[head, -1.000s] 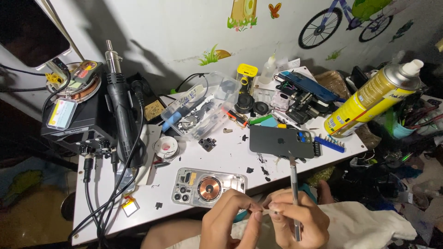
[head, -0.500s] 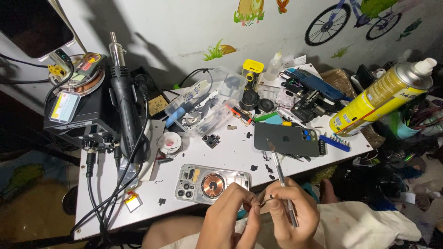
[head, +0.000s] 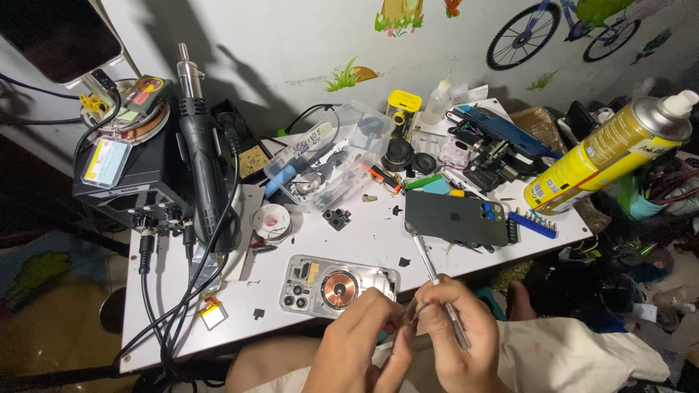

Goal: Repairing a smartphone by fitting small internal components into the chassis using a precision tool.

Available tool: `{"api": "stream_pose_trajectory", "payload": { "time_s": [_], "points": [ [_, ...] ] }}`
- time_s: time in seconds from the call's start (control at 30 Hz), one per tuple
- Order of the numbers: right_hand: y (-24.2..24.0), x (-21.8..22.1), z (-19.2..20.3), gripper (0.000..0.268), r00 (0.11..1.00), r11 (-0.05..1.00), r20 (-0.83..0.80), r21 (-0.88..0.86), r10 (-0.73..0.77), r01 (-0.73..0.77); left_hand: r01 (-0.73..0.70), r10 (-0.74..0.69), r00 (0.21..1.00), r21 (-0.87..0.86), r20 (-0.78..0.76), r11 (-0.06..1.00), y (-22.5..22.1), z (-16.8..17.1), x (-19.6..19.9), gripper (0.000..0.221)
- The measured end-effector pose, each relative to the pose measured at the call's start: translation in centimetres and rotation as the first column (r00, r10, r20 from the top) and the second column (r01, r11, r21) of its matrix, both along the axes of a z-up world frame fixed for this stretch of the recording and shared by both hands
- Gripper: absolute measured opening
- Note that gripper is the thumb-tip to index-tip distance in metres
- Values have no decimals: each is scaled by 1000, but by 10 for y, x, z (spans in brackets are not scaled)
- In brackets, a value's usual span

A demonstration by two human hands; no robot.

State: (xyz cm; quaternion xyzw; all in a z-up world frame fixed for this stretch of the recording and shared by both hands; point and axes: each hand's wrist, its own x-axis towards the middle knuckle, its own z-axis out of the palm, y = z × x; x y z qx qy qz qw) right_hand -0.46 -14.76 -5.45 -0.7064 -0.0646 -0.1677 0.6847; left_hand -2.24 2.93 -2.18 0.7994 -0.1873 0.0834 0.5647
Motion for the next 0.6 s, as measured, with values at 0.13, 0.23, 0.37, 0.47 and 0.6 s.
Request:
{"api": "stream_pose_trajectory", "payload": {
  "time_s": [0.13, 0.23, 0.37, 0.47, 0.6],
  "points": [
    [-48, 31, 10, 14, 996, 976, 74, 213, -55, 38, 35, -34, 996, 13, -84, 999, 19, -11, -4, 4],
    [-28, 37, 13, 5, 940, 931, 110, -139, -324, 338, -8, 1, 980, -33, -199, 999, 26, 5, -2, 11],
    [-26, 78, -1, 5, 934, 783, 353, -595, 53, 180, -6, -20, 990, -185, -142, 983, 24, 4, -5, 26],
    [-26, 107, -30, 6, 879, 662, 383, -742, 284, 110, 51, -185, 952, -472, -242, 880, 23, 0, -8, 31],
    [-22, 120, -34, 7, 919, 483, 306, -861, 249, 156, 100, -298, 937, -677, -184, 729, 20, -8, -11, 18]
  ]
}}
